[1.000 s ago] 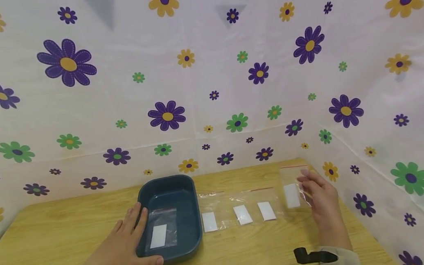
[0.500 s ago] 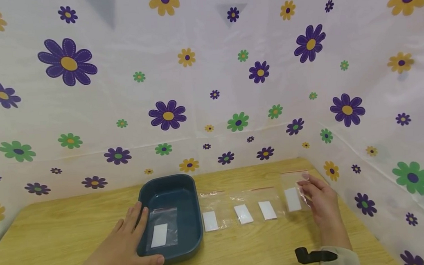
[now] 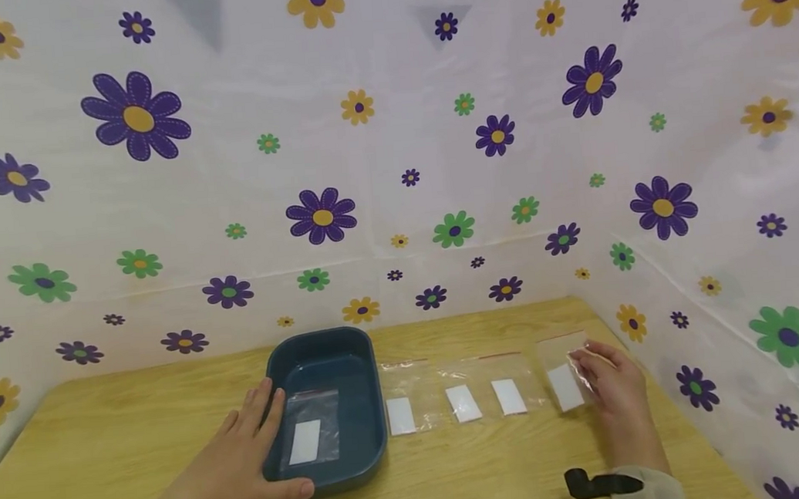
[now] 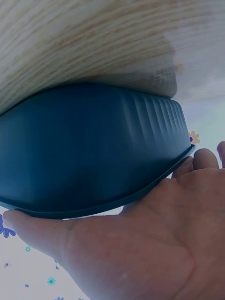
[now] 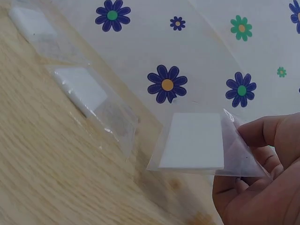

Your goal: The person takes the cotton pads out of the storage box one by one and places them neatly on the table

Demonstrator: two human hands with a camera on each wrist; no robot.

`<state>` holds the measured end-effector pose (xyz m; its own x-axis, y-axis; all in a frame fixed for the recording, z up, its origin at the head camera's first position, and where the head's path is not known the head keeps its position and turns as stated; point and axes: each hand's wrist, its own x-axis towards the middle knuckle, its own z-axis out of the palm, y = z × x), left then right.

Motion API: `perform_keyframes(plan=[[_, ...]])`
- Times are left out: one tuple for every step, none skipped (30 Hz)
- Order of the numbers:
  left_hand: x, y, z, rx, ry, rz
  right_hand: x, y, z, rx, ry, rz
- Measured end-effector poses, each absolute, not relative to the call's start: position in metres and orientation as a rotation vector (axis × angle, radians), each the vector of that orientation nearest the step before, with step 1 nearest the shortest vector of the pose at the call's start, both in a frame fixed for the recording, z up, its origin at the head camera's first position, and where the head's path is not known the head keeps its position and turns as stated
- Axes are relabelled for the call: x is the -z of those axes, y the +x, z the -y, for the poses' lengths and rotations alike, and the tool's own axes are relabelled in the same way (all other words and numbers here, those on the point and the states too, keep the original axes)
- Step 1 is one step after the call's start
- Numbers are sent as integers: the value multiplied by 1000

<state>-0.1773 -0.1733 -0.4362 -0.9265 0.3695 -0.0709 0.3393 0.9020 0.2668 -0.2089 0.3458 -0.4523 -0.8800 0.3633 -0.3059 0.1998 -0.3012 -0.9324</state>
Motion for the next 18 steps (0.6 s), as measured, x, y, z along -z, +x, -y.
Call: perform_keyframes(plan=[[436,-177,173,-379,553,-2946,454,-209,-347,-2320,-746,1827],[436,-177,174,-378,553,-2945,456,-210,-348,-2304,-762,1856],[436,-177,174,-379,553,-2945,458,-210,-349,-2283,-768,1889],[437,-176,175,-380,549,-2945,460,-212,-348,-2254,-777,1928],[437,-176,176,-381,546,-2948,462,-213,-347,-2238,-783,1953],[437,-175,176,-382,542,-2950,463,-214,-347,-2224,-782,1973],[437,-175,177,-381,539,-2951,465,-215,-346,-2198,-781,2004],[437,-175,178,-379,536,-2951,466,-216,-346,-2192,-783,2012],[437,-174,178,-375,532,-2951,467,-216,-346,-2157,-784,2051],[438,-174,178,-372,528,-2950,468,-216,-346,-2136,-804,2076],[438,-174,178,-368,526,-2950,470,-216,-346,-2122,-819,2088],[438,-174,178,-366,521,-2948,470,-216,-347,-2099,-836,2112],[437,-174,177,-362,517,-2945,471,-216,-347,-2069,-857,2139],[437,-174,177,-364,512,-2943,471,-215,-347,-2058,-871,2157],[437,-174,176,-367,509,-2941,470,-215,-347,-2018,-891,2191],[436,-174,176,-369,504,-2941,470,-215,-347,-2011,-899,2209],[435,-174,175,-372,503,-2942,469,-214,-348,-1995,-894,2240],[435,-174,175,-375,503,-2945,468,-213,-348,-1968,-881,2286]])
